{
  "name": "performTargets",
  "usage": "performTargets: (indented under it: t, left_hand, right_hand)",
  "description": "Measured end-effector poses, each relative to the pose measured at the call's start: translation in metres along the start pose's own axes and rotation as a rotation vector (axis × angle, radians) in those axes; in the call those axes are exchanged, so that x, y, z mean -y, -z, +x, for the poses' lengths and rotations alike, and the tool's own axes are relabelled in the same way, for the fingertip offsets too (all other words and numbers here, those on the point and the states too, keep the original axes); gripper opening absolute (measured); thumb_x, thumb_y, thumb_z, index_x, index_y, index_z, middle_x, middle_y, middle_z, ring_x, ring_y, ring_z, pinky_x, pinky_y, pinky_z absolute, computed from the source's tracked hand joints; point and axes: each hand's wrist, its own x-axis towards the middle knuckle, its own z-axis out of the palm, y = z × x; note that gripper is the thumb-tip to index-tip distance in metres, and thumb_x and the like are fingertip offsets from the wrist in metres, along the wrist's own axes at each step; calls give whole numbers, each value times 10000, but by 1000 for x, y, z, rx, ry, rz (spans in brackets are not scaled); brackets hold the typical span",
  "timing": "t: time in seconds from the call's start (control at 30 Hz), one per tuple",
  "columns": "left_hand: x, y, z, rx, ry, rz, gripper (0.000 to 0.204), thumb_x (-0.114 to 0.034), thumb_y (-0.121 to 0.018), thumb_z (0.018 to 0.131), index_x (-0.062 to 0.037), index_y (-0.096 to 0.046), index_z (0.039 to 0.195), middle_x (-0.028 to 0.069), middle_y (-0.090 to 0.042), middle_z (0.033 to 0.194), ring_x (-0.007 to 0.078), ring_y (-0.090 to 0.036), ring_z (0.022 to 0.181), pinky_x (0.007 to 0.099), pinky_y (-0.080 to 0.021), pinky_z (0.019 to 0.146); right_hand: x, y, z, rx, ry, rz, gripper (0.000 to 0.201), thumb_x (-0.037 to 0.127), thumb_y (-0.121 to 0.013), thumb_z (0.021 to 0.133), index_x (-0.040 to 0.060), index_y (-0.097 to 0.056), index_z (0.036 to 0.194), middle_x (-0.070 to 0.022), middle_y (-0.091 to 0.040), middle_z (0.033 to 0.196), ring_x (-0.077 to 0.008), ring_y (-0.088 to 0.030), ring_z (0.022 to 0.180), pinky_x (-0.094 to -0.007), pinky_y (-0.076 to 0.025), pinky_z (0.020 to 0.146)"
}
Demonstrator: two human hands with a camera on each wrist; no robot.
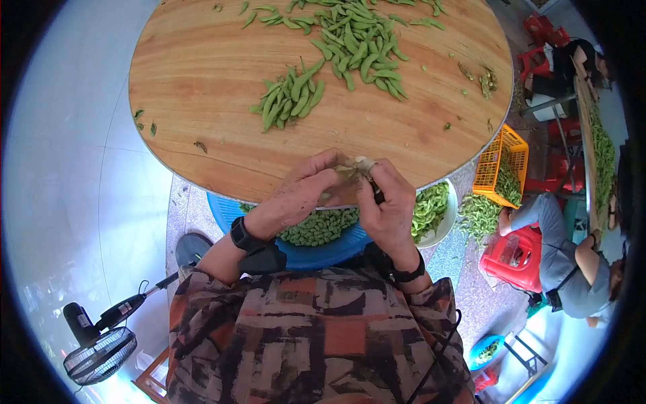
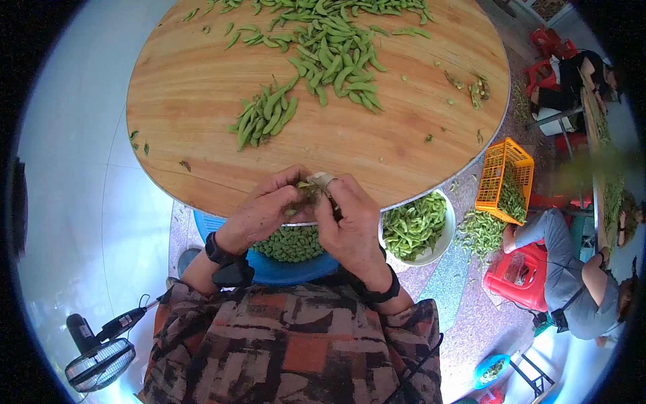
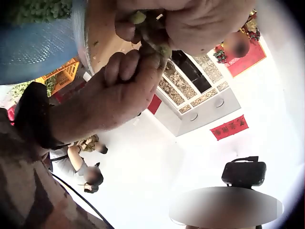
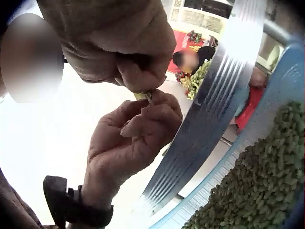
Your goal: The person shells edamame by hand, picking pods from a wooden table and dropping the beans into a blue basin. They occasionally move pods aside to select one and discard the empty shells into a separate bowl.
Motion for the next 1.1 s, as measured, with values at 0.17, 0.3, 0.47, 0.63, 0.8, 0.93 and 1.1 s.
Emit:
performTargets:
  t: [0.17, 0.3, 0.47, 0.63, 0.8, 0.93, 1.1]
  left_hand:
    - [0, -4, -1, -33, 50, 11, 295, 1, -420, 892, -28, -543, 1159, -13, -555, 897, 63, -466, 685, 195, -379, 569]
    - [-4, 0, -7, 59, 91, 45, 299, -36, -431, 912, -45, -574, 1175, -22, -558, 860, 49, -437, 641, 193, -328, 518]
    - [-3, -4, -9, 35, 70, -78, 299, -1, -426, 870, -19, -580, 1125, 4, -554, 883, 72, -421, 622, 215, -325, 516]
    - [3, -1, -13, 52, 73, -104, 289, -39, -455, 928, -23, -566, 1195, 12, -570, 905, 77, -463, 656, 213, -375, 554]
    - [3, 9, -23, 152, 170, 72, 316, -130, -496, 993, -33, -525, 1292, 33, -604, 933, 86, -531, 723, 225, -447, 639]
    - [-11, 10, -32, 512, -33, 586, 267, -124, -527, 966, -49, -592, 1214, 89, -659, 999, 204, -616, 798, 311, -501, 743]
    - [-48, 26, -10, -206, -614, 1440, 160, -77, -611, 845, -52, -660, 996, 125, -635, 989, 351, -605, 917, 407, -507, 794]
  right_hand:
    - [-11, 9, -2, 117, -343, 360, 112, -7, -576, 875, -27, -635, 969, -68, -543, 756, -123, -520, 631, -241, -387, 514]
    - [-11, 18, -3, 159, -617, 636, 75, 35, -567, 919, -10, -627, 925, 31, -520, 697, -28, -446, 592, -202, -349, 505]
    - [-6, 17, -4, 155, -443, 496, 81, 49, -569, 930, -4, -630, 922, 51, -501, 665, -12, -425, 570, -191, -346, 497]
    - [-7, 23, 1, 188, -568, 594, 87, 30, -573, 915, -14, -641, 946, 47, -519, 729, -27, -437, 605, -207, -350, 511]
    - [-11, 34, 0, 114, -289, 259, 131, -7, -574, 872, -17, -657, 974, 8, -506, 721, -55, -460, 580, -237, -352, 496]
    - [-10, 103, -4, 285, -97, 13, 216, -30, -591, 809, -11, -675, 1007, -81, -583, 710, -159, -559, 592, -284, -416, 539]
    - [-20, 156, -23, 387, -436, -408, 272, 1, -588, 850, -27, -659, 1111, -151, -693, 789, -224, -704, 727, -307, -522, 666]
